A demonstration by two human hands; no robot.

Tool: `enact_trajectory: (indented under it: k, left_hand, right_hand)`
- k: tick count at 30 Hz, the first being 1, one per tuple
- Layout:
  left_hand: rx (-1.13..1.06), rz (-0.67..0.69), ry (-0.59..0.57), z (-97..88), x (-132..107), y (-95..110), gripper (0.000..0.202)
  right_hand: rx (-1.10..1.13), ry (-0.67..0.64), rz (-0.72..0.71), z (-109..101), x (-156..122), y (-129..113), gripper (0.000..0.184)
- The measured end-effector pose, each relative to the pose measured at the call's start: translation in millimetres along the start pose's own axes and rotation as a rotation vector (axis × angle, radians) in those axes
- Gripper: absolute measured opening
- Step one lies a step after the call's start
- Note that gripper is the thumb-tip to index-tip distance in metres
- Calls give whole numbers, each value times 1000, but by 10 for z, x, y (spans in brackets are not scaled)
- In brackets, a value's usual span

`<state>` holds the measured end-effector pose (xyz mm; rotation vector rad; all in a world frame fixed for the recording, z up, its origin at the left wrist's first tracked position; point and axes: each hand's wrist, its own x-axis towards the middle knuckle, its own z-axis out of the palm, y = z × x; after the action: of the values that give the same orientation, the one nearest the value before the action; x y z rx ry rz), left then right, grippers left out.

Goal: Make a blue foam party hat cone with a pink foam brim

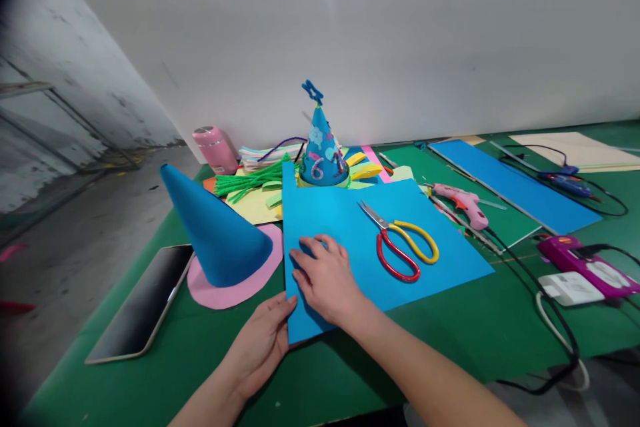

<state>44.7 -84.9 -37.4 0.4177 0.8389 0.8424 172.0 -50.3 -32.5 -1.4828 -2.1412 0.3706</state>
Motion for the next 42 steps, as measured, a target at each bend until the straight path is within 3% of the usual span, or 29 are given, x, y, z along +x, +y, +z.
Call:
enact_trajectory:
  k: [7, 12, 15, 17, 20, 22, 24, 26, 30, 37, 42]
  left_hand:
    - [-15, -8, 7, 10, 0, 6, 19]
    - [-15, -9, -34, -18, 2, -3, 22]
    - [-3, -8, -52, -25, 3, 7, 24]
    - [7, -10, -56, -20, 0, 21, 25]
    - [13, -5, -61, -8, -12, 43, 26]
    - [19, 2, -60, -1, -23, 52, 26]
    - [25, 3, -59, 8, -32, 54, 26]
    - [27, 12, -58, 21, -39, 52, 24]
    - [25, 51, -23, 46, -47, 40, 13]
    - [-33, 55, 122, 30, -26, 20, 7]
    - [-93, 5, 85, 28, -32, 36, 19]
  right_hand:
    - [3, 2, -15, 72, 18, 1, 32]
    - [74, 37, 7, -43, -26, -28, 33]
    - [169, 118, 80, -192, -243, -69, 34]
    - [392, 160, 206, -262, -490, -98, 26]
    - [658, 102, 331, -264, -897, -115, 13]
    - [621, 84, 269, -209, -1094, -101, 9]
    - [485, 147, 172, -143, -1178, -79, 14]
    - [288, 182, 75, -84, -1156, -71, 26]
    - [-16, 90, -24, 13, -953, -146, 43]
    - [-83, 116, -5, 119, -807, -252, 25]
    - [-60, 137, -46, 116, -835, -250, 22]
